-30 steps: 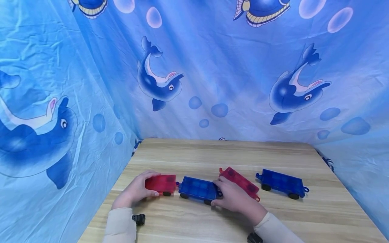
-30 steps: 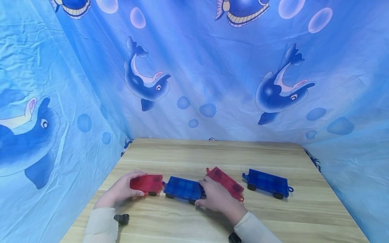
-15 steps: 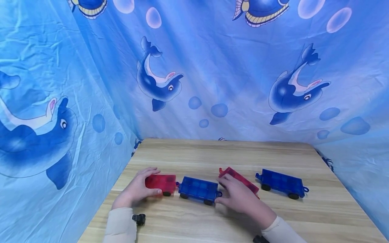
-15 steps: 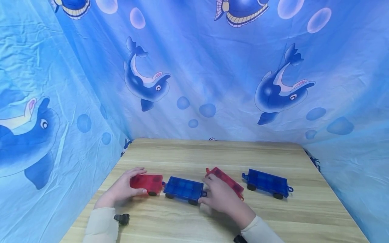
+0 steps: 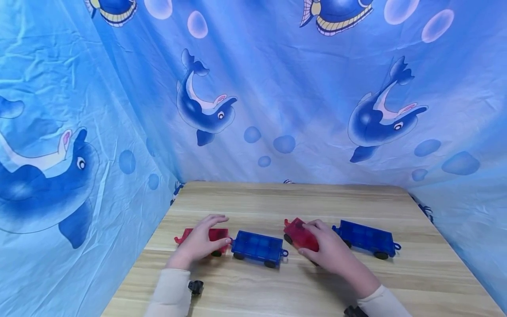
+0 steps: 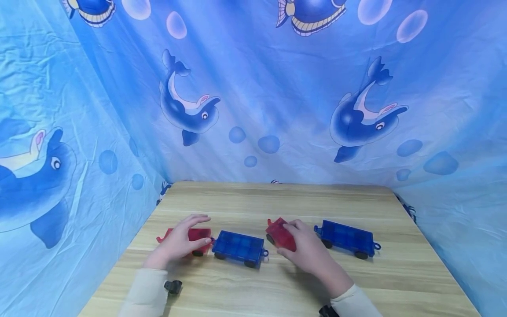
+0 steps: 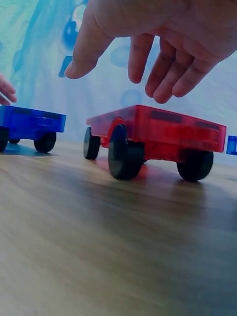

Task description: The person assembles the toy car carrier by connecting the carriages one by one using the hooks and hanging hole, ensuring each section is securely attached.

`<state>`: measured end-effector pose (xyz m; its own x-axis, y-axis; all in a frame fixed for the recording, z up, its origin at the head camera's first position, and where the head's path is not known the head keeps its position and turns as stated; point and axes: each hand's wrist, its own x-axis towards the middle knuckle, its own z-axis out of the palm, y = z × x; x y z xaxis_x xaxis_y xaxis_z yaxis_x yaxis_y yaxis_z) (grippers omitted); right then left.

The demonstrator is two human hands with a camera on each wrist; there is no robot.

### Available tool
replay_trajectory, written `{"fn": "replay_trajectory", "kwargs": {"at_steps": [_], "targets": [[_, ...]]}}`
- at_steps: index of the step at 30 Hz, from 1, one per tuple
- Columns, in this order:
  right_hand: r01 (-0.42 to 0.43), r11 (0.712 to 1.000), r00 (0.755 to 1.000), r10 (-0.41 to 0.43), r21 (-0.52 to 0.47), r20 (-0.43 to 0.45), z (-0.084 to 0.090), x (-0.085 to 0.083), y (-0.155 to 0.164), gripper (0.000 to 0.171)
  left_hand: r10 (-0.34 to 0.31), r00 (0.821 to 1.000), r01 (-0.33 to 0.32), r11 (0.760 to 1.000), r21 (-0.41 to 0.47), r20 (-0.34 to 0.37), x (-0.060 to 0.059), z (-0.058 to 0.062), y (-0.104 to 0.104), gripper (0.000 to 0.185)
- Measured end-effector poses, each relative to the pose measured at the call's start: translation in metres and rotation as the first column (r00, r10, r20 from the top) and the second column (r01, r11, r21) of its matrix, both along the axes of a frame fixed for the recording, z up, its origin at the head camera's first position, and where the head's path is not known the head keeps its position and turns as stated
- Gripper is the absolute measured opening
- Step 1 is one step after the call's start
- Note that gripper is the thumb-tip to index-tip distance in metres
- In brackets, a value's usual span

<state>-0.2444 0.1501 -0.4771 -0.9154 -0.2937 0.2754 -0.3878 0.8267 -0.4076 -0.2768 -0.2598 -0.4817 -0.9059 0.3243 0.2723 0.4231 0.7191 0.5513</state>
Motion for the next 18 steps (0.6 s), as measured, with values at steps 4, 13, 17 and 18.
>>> {"fn": "replay_trajectory", "kwargs": {"at_steps": [4, 13, 17, 18], "targets": [[0.018, 1.000, 1.000, -0.018, -0.011, -0.007, -0.004, -0.002, 0.006, 0.073, -0.037, 0.999, 0.037, 0.999, -0.027, 0.000, -0.002, -0.002, 0.016, 0.064], [0.055, 0.998, 0.997, -0.054, -0.005, 0.051, -0.014, -0.004, 0.013, 0.084, -0.174, 0.984, 0.176, 0.974, -0.141, 0.026, 0.005, 0.001, 0.069, 0.072], [0.057, 0.998, 0.997, -0.058, 0.008, 0.058, -0.018, -0.005, 0.015, 0.089, -0.226, 0.974, 0.226, 0.954, -0.199, 0.022, 0.010, 0.002, 0.093, 0.078], [0.058, 0.998, 0.997, -0.059, 0.011, 0.057, -0.019, -0.006, 0.015, 0.089, -0.236, 0.971, 0.235, 0.949, -0.209, 0.020, 0.011, 0.002, 0.097, 0.079]]}}
